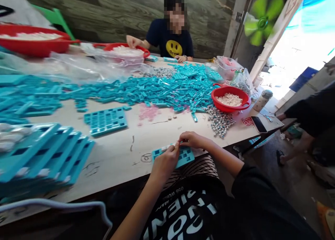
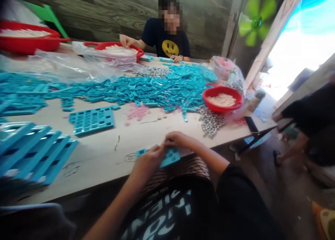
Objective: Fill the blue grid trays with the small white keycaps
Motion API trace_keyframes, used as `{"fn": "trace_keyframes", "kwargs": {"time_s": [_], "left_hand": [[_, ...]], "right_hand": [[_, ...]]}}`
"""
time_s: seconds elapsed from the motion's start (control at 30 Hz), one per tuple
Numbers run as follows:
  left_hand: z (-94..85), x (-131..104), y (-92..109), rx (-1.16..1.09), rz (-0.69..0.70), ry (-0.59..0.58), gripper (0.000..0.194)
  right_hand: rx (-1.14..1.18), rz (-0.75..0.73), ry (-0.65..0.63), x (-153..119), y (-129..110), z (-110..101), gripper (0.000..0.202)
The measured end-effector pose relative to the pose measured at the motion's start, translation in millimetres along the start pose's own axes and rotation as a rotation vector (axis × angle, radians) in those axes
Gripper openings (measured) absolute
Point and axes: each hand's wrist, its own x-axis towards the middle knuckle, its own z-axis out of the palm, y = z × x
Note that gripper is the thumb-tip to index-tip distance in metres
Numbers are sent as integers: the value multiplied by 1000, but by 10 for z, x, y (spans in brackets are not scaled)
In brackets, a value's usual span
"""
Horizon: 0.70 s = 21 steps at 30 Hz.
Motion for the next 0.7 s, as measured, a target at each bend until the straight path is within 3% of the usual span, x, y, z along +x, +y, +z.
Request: {"fn": "trace_keyframes", "kwargs": {"time_s": [0.23, 0.47, 0.7], "left_hand": [[11, 12, 1, -22, 60, 0, 39], [-47, 22, 26, -73, -4, -32, 41], [-45, 16, 29, -76, -10, -59, 42]], "right_hand": [[6, 8, -77, -1, 52, 19, 6], [-10, 62, -149, 77, -51, -114, 3], [-21, 114, -118, 53, -132, -110, 4]]}}
